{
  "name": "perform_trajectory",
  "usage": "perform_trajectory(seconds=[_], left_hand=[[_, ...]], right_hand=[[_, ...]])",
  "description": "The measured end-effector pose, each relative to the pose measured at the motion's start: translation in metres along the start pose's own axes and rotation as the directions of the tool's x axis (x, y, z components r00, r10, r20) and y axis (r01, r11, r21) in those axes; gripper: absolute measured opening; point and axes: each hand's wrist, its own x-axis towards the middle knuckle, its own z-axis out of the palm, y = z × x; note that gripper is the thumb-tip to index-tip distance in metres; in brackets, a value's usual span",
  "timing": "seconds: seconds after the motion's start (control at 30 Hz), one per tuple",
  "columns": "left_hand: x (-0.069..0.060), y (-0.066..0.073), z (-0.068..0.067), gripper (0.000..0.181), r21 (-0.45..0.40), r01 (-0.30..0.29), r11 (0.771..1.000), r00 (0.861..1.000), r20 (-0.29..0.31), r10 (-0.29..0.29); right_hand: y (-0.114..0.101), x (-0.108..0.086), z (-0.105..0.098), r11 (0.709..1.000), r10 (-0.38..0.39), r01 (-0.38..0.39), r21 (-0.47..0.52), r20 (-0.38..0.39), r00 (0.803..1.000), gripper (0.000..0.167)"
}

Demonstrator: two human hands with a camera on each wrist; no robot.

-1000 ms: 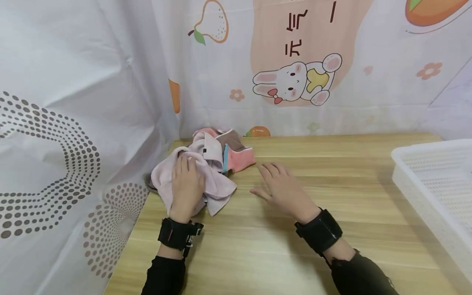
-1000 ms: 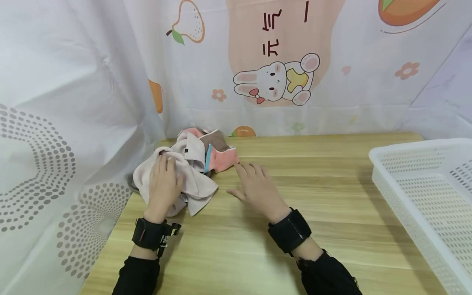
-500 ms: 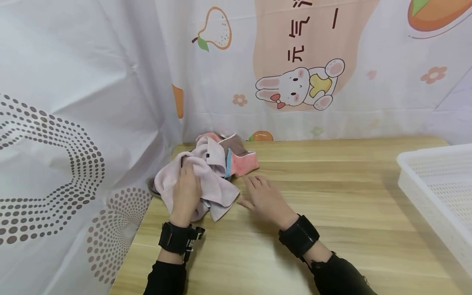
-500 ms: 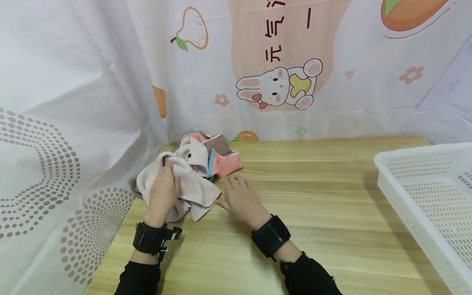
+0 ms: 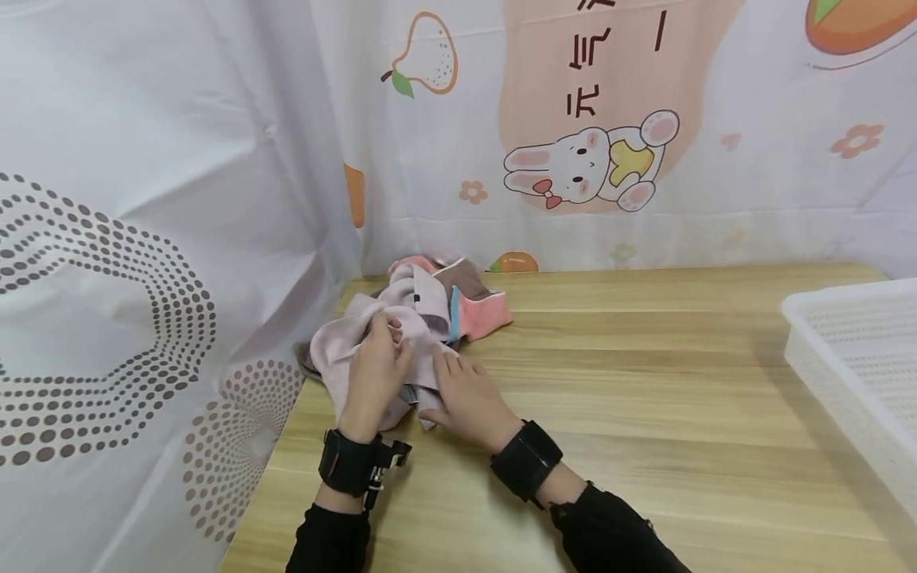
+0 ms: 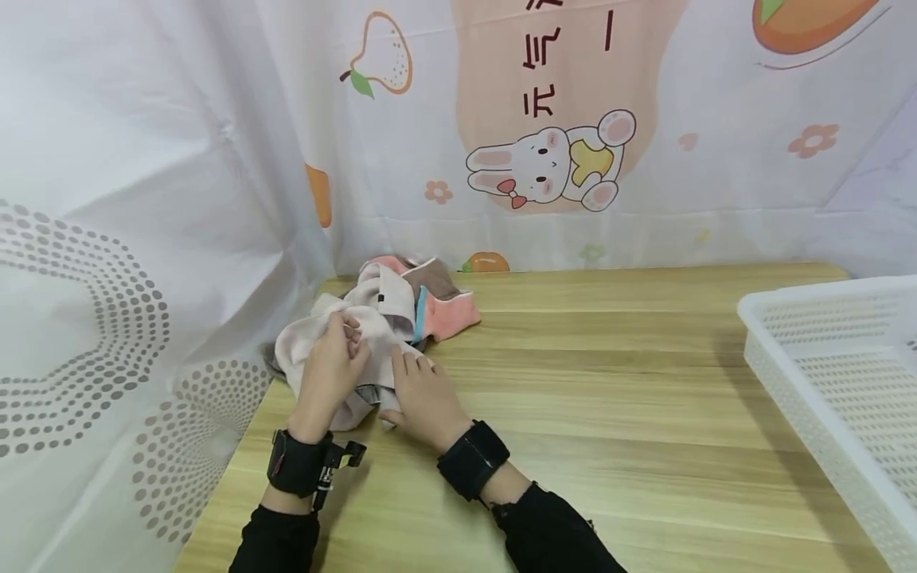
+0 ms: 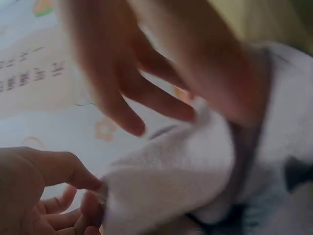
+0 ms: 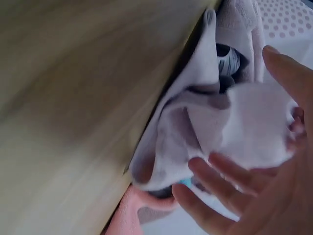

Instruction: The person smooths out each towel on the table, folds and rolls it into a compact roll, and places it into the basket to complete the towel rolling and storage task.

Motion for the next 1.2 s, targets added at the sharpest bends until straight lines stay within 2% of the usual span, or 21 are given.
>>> perform_trajectory(seconds=[0.13, 0.27, 0.37, 0.43, 0.5, 0.6, 0.7, 0.8, 0.87, 0.97, 1.0, 1.07, 1.13, 1.2], left_hand=[[0.0, 0.011, -0.013, 0.026, -0.147, 0.034, 0.989, 0.999, 0.028, -0.03], [-0.002, 0.021, -0.023, 0.025, -0.29, 0.003, 0.957, 0.999, 0.049, 0.012], [-0.003, 0.028, -0.025, 0.025, -0.363, -0.037, 0.931, 0.995, 0.074, 0.069], [-0.003, 0.032, -0.024, 0.025, -0.402, -0.055, 0.914, 0.99, 0.1, 0.104], [-0.003, 0.035, -0.023, 0.025, -0.425, -0.075, 0.902, 0.983, 0.123, 0.139], [-0.004, 0.036, -0.023, 0.021, -0.427, -0.094, 0.9, 0.975, 0.145, 0.171], [-0.007, 0.033, -0.024, 0.023, -0.41, -0.103, 0.906, 0.973, 0.147, 0.177], [-0.007, 0.029, -0.022, 0.041, -0.394, -0.129, 0.91, 0.965, 0.162, 0.207], [-0.006, 0.026, -0.019, 0.057, -0.393, -0.159, 0.906, 0.949, 0.192, 0.25], [-0.004, 0.024, -0.012, 0.07, -0.379, -0.187, 0.906, 0.922, 0.25, 0.296], [-0.004, 0.023, -0.011, 0.067, -0.369, -0.193, 0.909, 0.917, 0.263, 0.301], [-0.004, 0.023, -0.01, 0.053, -0.337, -0.188, 0.922, 0.916, 0.28, 0.289], [-0.005, 0.023, -0.011, 0.038, -0.292, -0.19, 0.937, 0.924, 0.269, 0.272], [-0.005, 0.021, -0.013, 0.032, -0.246, -0.197, 0.949, 0.934, 0.248, 0.259]], right_hand=[[-0.006, 0.008, 0.003, 0.998, 0.066, -0.066, -0.009, -0.053, 0.996, 0.112], [-0.008, 0.012, 0.007, 0.992, 0.123, -0.123, -0.004, -0.077, 0.989, 0.116], [-0.007, 0.011, 0.007, 0.986, 0.154, -0.145, 0.081, -0.123, 0.98, 0.107], [-0.006, 0.012, 0.003, 0.978, 0.163, -0.133, 0.161, -0.188, 0.969, 0.092], [-0.005, 0.013, -0.003, 0.966, 0.162, -0.096, 0.242, -0.271, 0.949, 0.076], [-0.003, 0.015, -0.016, 0.958, 0.146, -0.044, 0.284, -0.349, 0.926, 0.05], [-0.002, 0.014, -0.029, 0.956, 0.149, -0.045, 0.291, -0.344, 0.927, 0.036], [0.001, 0.012, -0.041, 0.944, 0.171, -0.065, 0.323, -0.312, 0.935, 0.028], [0.004, 0.009, -0.05, 0.925, 0.193, -0.068, 0.374, -0.309, 0.931, 0.025], [0.009, 0.006, -0.064, 0.887, 0.233, -0.067, 0.456, -0.318, 0.919, 0.036], [0.011, 0.005, -0.068, 0.872, 0.247, -0.066, 0.484, -0.319, 0.915, 0.041], [0.014, 0.003, -0.077, 0.838, 0.279, -0.07, 0.542, -0.316, 0.907, 0.05], [0.018, 0.0, -0.086, 0.81, 0.311, -0.086, 0.58, -0.301, 0.902, 0.052], [0.022, -0.003, -0.093, 0.787, 0.335, -0.098, 0.609, -0.288, 0.897, 0.048]])
